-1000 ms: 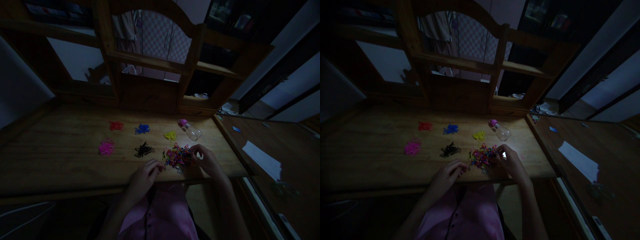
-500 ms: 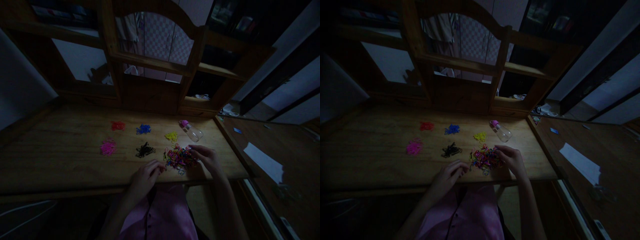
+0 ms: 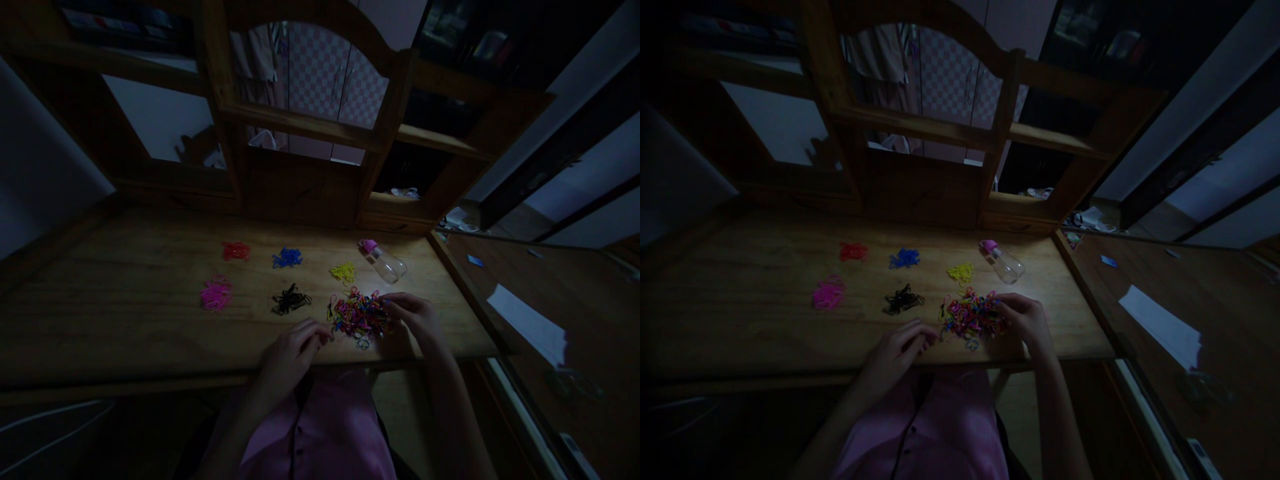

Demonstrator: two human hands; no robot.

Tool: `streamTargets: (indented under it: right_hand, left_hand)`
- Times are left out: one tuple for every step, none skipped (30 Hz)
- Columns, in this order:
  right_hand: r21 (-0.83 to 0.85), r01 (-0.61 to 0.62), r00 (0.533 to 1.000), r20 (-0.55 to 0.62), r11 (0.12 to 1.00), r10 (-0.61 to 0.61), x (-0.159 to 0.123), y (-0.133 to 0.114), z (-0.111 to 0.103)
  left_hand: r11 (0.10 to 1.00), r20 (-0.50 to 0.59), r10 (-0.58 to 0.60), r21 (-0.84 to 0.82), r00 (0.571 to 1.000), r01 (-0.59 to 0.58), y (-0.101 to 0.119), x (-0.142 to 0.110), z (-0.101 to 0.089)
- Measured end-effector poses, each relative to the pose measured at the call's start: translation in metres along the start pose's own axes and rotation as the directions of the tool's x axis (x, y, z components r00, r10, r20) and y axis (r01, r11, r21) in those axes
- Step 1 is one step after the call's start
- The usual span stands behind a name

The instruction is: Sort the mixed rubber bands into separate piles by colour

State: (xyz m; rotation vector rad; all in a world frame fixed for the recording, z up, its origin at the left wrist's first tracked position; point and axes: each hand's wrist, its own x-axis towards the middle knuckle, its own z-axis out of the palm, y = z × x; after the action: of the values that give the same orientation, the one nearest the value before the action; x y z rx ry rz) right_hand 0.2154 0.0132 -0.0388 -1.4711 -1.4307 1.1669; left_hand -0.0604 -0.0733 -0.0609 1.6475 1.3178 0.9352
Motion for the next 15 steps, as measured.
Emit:
streamTargets:
  right_hand:
    - [-0.008,-0.004,1.0,-0.004,1.0,0.004,-0.0003,-0.0001,-0.0003]
    - [-0.01,-0.006,1.0,-0.01,1.0,0.006,-0.0005,-0.0003,-0.0006]
    - [-0.007,-0.004,1.0,-0.017,1.0,0.004,-0.0007,-0.0005,-0.0009]
    - [-0.002,0.001,1.0,-0.023,1.0,-0.001,-0.0008,-0.0008,-0.0012]
    - [0.005,0.008,1.0,-0.029,1.0,-0.008,-0.0009,-0.0011,-0.0013]
    - [0.01,0.018,0.999,-0.037,1.0,-0.018,-0.0008,-0.0014,-0.0014]
    - [0.012,0.028,0.999,-0.045,1.0,-0.028,-0.0007,-0.0015,-0.0013]
    - [0.011,0.037,0.998,-0.054,0.999,-0.036,-0.0005,-0.0014,-0.0011]
    - [0.009,0.045,0.997,-0.065,0.999,-0.044,-0.0002,-0.001,-0.0008]
    - [0.009,0.053,0.996,-0.076,0.999,-0.053,0.0001,-0.0002,-0.0006]
    - [0.013,0.062,0.995,-0.082,0.998,-0.06,0.0004,0.0007,-0.0005]
    - [0.022,0.071,0.994,-0.08,0.997,-0.069,0.0006,0.0018,-0.0004]
    - [0.032,0.084,0.994,-0.074,0.996,-0.081,0.0007,0.0028,-0.0004]
    - [0.039,0.102,0.993,-0.068,0.994,-0.099,0.0006,0.0035,-0.0006]
    - [0.036,0.128,0.99,-0.062,0.991,-0.125,0.0002,0.0038,-0.0009]
  left_hand:
    - [1.0,0.0,0.002,-0.004,1.0,-0.002,-0.0003,-0.0001,0.0001]
    - [1.0,-0.001,0.004,-0.008,1.0,-0.004,-0.0005,-0.0001,0.0002]
    - [1.0,-0.002,0.007,-0.011,1.0,-0.007,-0.0007,0.0,0.0002]
    - [1.0,-0.003,0.009,-0.012,1.0,-0.009,-0.0009,0.0001,0.0002]
    - [1.0,-0.005,0.011,-0.013,1.0,-0.011,-0.0011,0.0002,0.0002]
    - [1.0,-0.004,0.012,-0.014,1.0,-0.012,-0.0011,0.0004,0.0002]
    - [1.0,-0.003,0.014,-0.013,1.0,-0.014,-0.0011,0.0005,0.0001]
    - [1.0,-0.004,0.014,-0.013,1.0,-0.014,-0.001,0.0006,0.0]
    - [1.0,-0.004,0.014,-0.012,1.0,-0.014,-0.0007,0.0007,-0.0001]
    - [1.0,-0.006,0.016,-0.013,1.0,-0.016,-0.0004,0.0008,-0.0002]
    - [1.0,-0.008,0.018,-0.014,1.0,-0.018,0.0,0.0008,-0.0003]
    - [1.0,-0.009,0.02,-0.016,1.0,-0.02,0.0004,0.0007,-0.0003]
    - [1.0,-0.008,0.023,-0.017,1.0,-0.023,0.0007,0.0007,-0.0003]
    - [1.0,-0.006,0.024,-0.017,1.0,-0.025,0.0008,0.0007,-0.0003]
    - [1.0,-0.005,0.026,-0.016,1.0,-0.026,0.0008,0.0007,-0.0002]
